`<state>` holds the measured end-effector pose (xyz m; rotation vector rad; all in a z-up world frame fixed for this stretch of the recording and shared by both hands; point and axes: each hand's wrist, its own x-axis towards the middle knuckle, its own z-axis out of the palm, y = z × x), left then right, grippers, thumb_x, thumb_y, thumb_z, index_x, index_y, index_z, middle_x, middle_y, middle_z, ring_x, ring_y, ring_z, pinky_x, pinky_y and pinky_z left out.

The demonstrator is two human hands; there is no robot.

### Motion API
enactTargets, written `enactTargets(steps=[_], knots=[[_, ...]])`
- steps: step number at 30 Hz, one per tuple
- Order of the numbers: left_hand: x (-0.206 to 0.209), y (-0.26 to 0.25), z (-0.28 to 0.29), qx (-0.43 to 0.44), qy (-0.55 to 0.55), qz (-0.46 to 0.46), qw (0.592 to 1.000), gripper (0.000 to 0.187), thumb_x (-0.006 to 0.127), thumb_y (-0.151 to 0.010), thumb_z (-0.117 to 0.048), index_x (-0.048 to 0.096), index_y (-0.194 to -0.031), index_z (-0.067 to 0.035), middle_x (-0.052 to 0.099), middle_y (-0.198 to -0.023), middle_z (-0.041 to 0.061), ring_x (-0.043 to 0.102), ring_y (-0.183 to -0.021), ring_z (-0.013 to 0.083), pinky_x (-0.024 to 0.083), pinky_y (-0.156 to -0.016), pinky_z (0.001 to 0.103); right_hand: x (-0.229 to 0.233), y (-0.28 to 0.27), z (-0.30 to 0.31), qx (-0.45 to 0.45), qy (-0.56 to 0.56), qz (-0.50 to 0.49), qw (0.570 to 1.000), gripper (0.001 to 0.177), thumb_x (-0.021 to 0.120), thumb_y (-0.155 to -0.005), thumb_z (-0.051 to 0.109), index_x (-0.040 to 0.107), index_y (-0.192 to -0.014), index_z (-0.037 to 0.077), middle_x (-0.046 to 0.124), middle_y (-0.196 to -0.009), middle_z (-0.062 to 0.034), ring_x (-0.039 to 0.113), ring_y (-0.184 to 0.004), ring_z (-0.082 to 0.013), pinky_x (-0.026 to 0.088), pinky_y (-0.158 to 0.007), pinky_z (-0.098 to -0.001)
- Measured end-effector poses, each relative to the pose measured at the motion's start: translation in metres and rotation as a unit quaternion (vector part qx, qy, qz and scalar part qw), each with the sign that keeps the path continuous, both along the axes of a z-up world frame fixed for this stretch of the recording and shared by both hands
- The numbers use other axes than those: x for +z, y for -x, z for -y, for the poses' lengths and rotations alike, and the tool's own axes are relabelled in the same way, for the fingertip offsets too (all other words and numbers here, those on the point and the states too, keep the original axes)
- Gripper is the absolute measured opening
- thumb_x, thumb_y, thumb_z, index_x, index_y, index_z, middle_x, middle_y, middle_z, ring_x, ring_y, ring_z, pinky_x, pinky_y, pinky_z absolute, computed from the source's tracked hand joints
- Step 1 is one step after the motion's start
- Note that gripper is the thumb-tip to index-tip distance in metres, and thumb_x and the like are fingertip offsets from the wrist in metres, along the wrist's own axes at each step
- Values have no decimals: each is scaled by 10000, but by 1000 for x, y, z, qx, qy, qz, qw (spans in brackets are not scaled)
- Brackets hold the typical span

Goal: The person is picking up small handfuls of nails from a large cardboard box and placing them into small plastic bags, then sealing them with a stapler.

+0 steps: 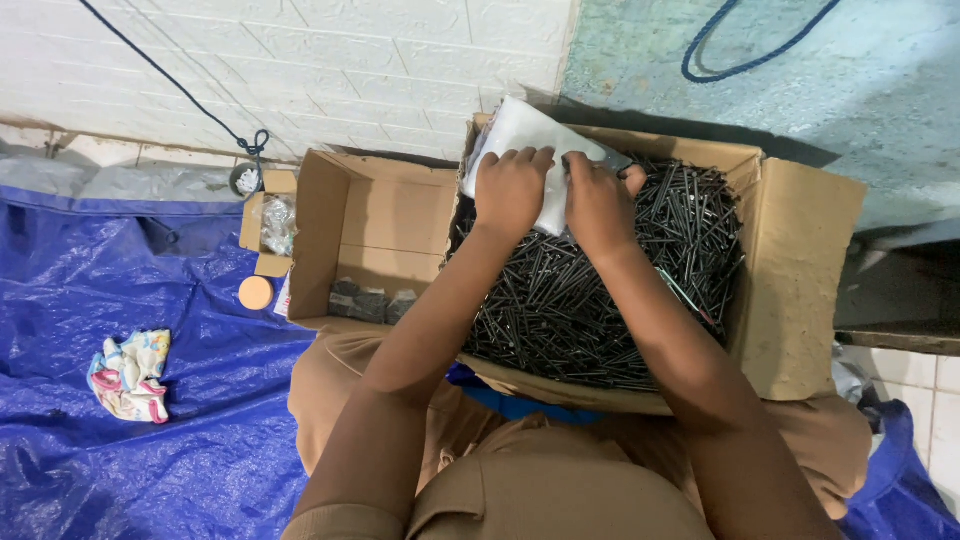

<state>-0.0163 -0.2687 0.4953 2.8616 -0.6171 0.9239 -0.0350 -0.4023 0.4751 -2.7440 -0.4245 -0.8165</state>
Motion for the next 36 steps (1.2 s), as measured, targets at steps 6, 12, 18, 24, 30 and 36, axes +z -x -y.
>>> enactTargets(steps=[6,12,18,24,30,36], knots=[[-8,-2,9,50,-23,-29,998,77,676,-672,-121,678,-729,-173,553,-767,-26,508,-577,152,305,-527,313,40,12,-7,46,-3,-62,997,173,576,-807,-19,671,-916,74,632,-724,-114,606,-711,-230,405,-731,-342],[6,11,8,53,-53,-69,995,97,645,-699,-83,673,-714,-174,548,-842,-37,465,-611,149,251,-570,321,43,12,-9,28,15,-104,994,116,615,-768,-12,636,-768,102,556,-700,-43,533,-772,-252,217,-855,-554],[-6,11,8,14,13,17,1000,82,629,-682,-73,622,-649,-147,507,-666,-19,478,-632,181,283,-663,391,36,7,-13,20,-2,-84,996,137,597,-806,-9,582,-698,74,537,-711,-57,527,-817,-251,135,-918,-541],[-5,13,4,-5,-1,64,998,79,652,-675,-63,609,-653,-127,483,-630,-23,488,-626,166,301,-746,427,24,14,-7,27,5,11,1000,158,584,-792,-88,615,-780,67,514,-717,-35,548,-837,-221,70,-937,-576],[26,27,12,-28,18,102,994,77,668,-640,-86,619,-687,-122,513,-677,2,520,-667,186,312,-773,446,41,29,4,17,-64,36,997,166,584,-766,-87,598,-794,76,505,-749,-32,553,-862,-269,71,-939,-608],[53,52,17,-58,40,126,989,76,658,-692,-49,616,-749,-78,508,-713,28,526,-731,211,314,-802,451,71,53,4,63,-148,88,983,214,545,-738,-127,595,-863,40,528,-787,-92,548,-844,-327,274,-871,-534]])
